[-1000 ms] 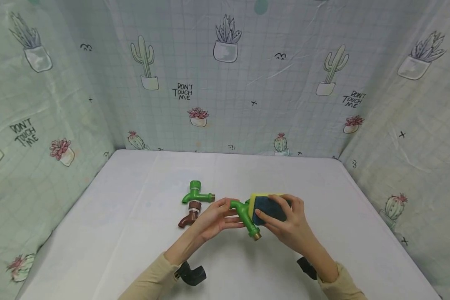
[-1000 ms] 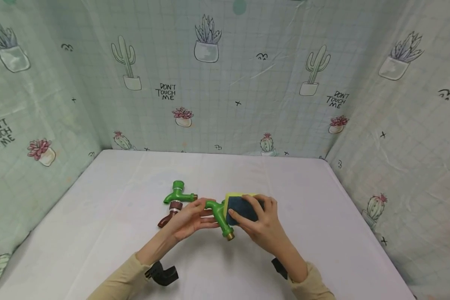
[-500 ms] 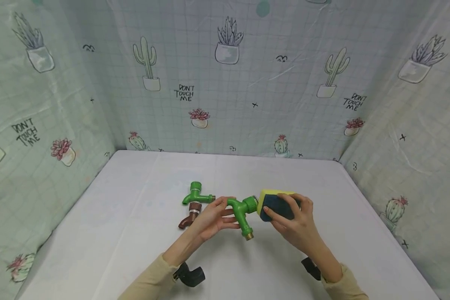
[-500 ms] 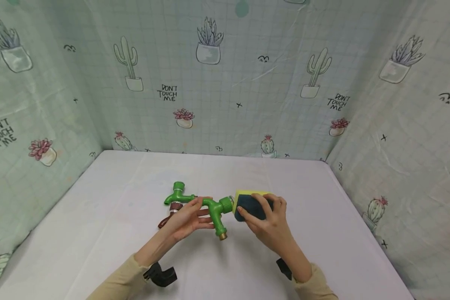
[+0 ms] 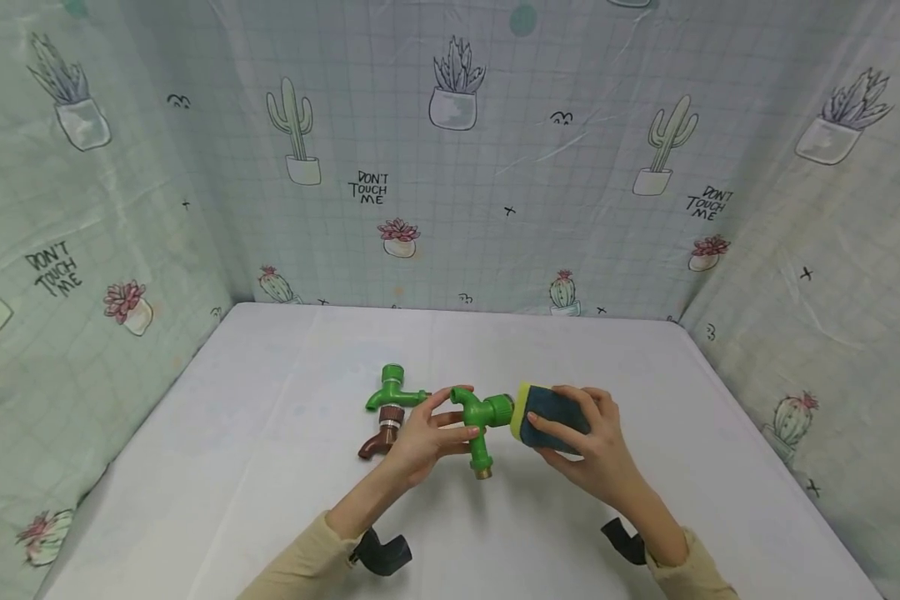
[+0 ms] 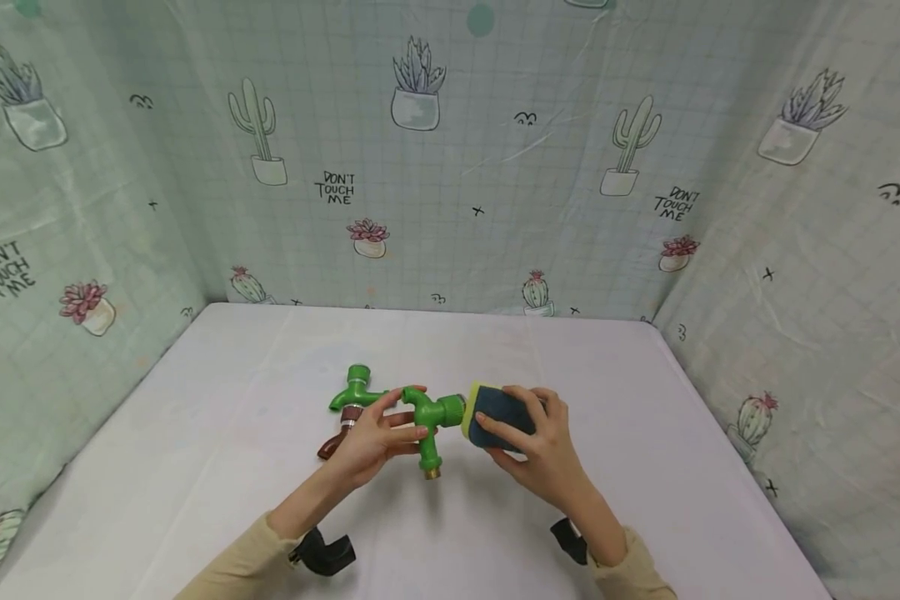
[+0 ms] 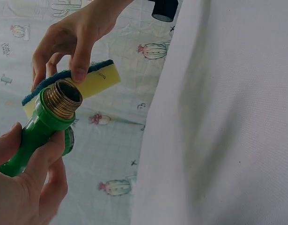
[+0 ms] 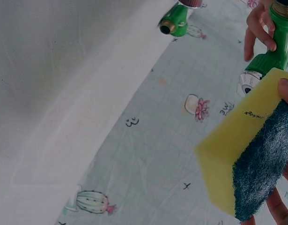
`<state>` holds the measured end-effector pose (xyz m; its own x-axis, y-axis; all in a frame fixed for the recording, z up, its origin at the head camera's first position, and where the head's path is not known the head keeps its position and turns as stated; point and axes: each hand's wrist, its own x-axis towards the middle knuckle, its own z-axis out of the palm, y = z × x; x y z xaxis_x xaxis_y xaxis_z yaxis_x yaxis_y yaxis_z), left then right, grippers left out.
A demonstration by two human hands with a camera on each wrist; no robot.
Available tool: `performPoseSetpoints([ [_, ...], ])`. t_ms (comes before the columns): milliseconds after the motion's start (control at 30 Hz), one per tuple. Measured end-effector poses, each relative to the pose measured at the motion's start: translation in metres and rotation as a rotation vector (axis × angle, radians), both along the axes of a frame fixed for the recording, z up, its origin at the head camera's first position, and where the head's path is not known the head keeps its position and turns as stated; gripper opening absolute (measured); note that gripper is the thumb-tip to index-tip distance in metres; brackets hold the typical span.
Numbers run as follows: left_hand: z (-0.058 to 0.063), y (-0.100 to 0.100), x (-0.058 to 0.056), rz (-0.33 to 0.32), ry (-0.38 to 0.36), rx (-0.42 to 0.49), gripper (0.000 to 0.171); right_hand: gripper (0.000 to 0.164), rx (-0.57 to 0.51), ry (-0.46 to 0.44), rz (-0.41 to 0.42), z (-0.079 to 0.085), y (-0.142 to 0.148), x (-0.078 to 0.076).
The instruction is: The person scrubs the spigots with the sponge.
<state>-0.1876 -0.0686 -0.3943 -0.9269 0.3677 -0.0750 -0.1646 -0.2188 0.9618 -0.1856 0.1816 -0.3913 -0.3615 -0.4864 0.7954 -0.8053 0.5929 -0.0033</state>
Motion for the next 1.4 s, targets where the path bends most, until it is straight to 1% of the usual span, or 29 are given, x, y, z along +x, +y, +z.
performPoseSetpoints([
  [200,-0.002,0.003,0.001,0.012,0.028,-0.039,0.057,0.034,-0.027,-0.029,-0.011,0.000,0.005,0.000],
  [267,-0.004,0.003,0.000,0.008,0.051,-0.052,0.057,0.034,-0.021,-0.035,-0.004,0.001,0.006,0.000],
  [333,-0.006,0.003,-0.001,-0.007,0.088,-0.077,0.056,0.035,-0.004,-0.046,0.000,0.001,0.008,0.000],
  [433,-0.009,0.002,-0.003,-0.046,0.149,-0.112,0.054,0.036,0.026,-0.108,0.011,0.003,0.012,-0.002],
  [533,-0.010,0.001,-0.004,-0.083,0.178,-0.138,0.052,0.037,0.064,-0.204,0.028,0.008,0.014,-0.004],
  [600,-0.009,0.001,-0.005,-0.103,0.177,-0.148,0.052,0.037,0.081,-0.255,0.049,0.011,0.015,-0.006],
  [767,-0.011,0.001,-0.006,-0.127,0.162,-0.162,0.054,0.040,0.113,-0.331,0.092,0.017,0.014,-0.008],
  [967,-0.015,-0.001,-0.005,-0.148,0.125,-0.154,0.045,0.048,0.133,-0.427,0.114,0.021,0.013,-0.008],
  [1100,-0.016,-0.001,-0.004,-0.143,0.144,-0.179,0.042,0.047,0.159,-0.485,0.120,0.023,0.009,-0.008],
  [1267,-0.015,0.002,-0.003,-0.115,0.181,-0.225,0.040,0.044,0.180,-0.531,0.145,0.023,0.003,-0.008],
  [1400,-0.017,0.004,-0.002,-0.113,0.172,-0.220,0.037,0.044,0.165,-0.521,0.142,0.021,-0.001,-0.008],
])
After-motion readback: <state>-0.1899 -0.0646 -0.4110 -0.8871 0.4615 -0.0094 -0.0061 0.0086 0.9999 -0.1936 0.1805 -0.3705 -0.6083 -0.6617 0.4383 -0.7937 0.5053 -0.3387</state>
